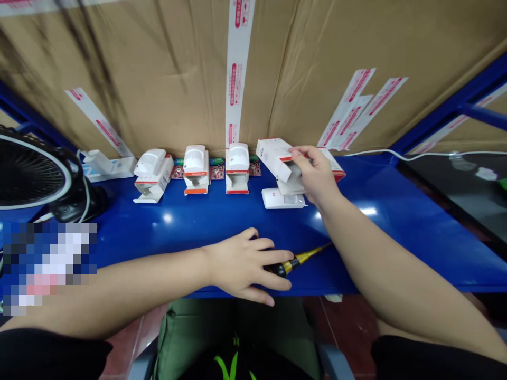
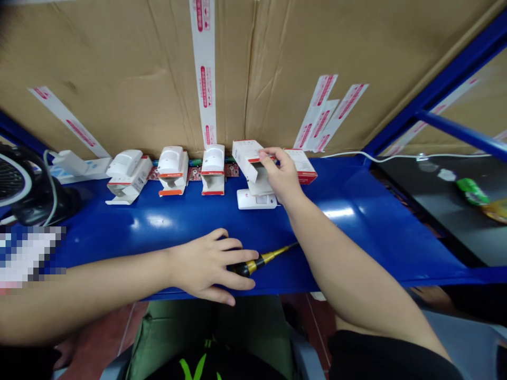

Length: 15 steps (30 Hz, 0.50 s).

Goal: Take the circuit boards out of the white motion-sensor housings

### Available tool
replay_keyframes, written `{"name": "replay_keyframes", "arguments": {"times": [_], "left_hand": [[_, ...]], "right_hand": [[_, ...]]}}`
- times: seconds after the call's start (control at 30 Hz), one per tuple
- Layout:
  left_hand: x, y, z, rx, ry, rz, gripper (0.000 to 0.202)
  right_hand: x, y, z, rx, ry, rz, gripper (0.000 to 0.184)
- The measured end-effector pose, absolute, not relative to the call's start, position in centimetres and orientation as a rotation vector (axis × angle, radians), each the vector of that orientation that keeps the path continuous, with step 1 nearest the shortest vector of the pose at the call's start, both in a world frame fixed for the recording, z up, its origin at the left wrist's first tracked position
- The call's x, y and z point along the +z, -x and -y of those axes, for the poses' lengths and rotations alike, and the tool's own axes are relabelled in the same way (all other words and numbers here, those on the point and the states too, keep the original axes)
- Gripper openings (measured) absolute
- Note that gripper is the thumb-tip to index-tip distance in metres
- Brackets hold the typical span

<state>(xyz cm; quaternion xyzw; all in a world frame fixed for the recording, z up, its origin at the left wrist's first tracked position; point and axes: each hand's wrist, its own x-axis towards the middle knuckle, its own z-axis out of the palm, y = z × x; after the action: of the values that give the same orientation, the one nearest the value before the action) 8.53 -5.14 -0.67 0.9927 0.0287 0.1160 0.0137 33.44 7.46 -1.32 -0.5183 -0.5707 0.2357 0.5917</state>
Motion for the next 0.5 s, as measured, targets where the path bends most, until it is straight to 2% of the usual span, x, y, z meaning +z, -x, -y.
{"name": "replay_keyframes", "arguments": {"times": [0.2,0.4,0.5], "left_hand": [[-0.7,-9.7,5.1,0.396,-3.1,-0.172,0.037],[-1.5,-10.5,5.6,0.435,-3.125,-0.193,0.02],[-1.4,-10.8,5.9,0.463,-3.099,-0.304,0.022]], "right_hand": [[-2.9,-35.8,-9.1,0.629,1.322,1.299,0.03],[-4.2,-36.3,-9.6,0.595,1.413,1.354,0.035],[-4.5,-36.2,-9.6,0.546,1.45,1.399,0.034]]}}
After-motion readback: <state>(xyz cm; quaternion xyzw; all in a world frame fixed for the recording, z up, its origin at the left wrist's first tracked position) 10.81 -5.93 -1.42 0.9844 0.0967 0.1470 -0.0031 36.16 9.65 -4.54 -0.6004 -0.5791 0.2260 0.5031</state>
